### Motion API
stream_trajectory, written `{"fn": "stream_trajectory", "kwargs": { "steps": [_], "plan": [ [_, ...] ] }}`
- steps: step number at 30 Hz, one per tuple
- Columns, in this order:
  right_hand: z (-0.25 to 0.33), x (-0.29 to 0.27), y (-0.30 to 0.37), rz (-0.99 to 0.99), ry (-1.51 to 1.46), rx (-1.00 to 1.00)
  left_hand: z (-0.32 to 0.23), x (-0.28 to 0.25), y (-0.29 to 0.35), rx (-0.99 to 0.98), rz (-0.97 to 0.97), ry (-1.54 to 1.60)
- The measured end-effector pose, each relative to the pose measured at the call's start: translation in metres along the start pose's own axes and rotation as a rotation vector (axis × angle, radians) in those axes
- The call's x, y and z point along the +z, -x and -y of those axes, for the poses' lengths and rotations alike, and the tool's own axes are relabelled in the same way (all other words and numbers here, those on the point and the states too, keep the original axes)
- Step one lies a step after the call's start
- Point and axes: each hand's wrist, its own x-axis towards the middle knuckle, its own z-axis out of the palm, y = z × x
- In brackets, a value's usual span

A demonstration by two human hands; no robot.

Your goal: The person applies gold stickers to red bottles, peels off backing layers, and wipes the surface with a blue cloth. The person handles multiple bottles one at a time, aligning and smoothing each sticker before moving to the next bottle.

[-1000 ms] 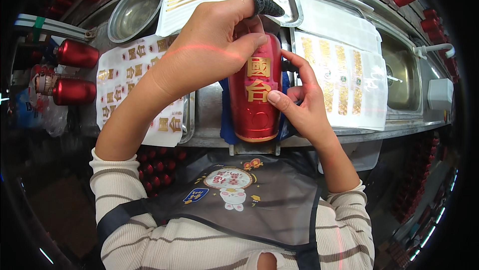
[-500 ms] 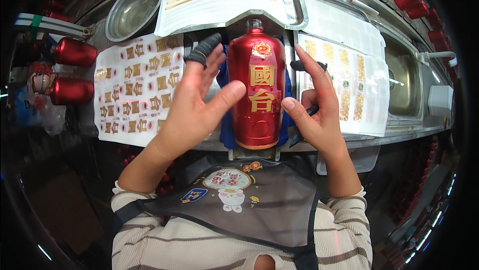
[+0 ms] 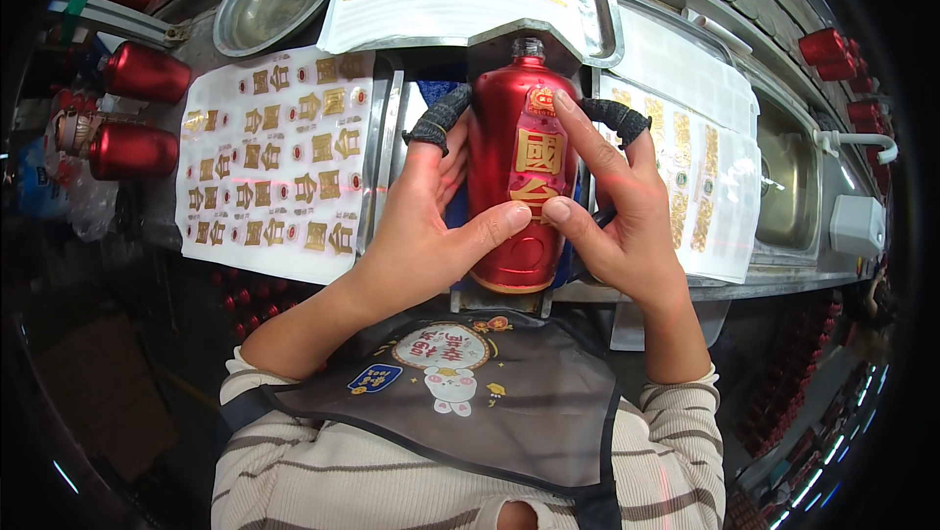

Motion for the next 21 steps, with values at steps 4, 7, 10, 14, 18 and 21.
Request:
{"fn": "stream_trajectory", "kwargs": {
  "steps": [4,7,10,14,18,21],
  "plan": [
    [-0.0006,0.0009,0.0019,0.020,0.019,0.046,-0.0009,0.0017,0.0003,0.031,0.004,-0.029],
    [-0.0056,0.0059,-0.0002,-0.054,0.017,-0.057,-0.0009,0.0016,-0.0001,0.031,0.009,-0.026],
    [-0.0031,0.0033,0.0001,-0.031,0.026,-0.033,-0.0008,0.0008,0.0002,0.015,0.008,-0.027],
    [-0.0035,0.0040,0.0009,-0.019,0.010,0.004,0.0002,0.0001,0.0005,0.003,0.005,-0.036],
    [-0.0034,0.0037,0.0009,-0.019,0.008,0.003,-0.0017,0.0007,0.0001,-0.002,0.006,-0.044],
    [-0.0042,0.0045,-0.0010,-0.034,0.004,-0.041,-0.0025,0.0005,-0.0003,-0.011,0.011,-0.045]
  ]
}}
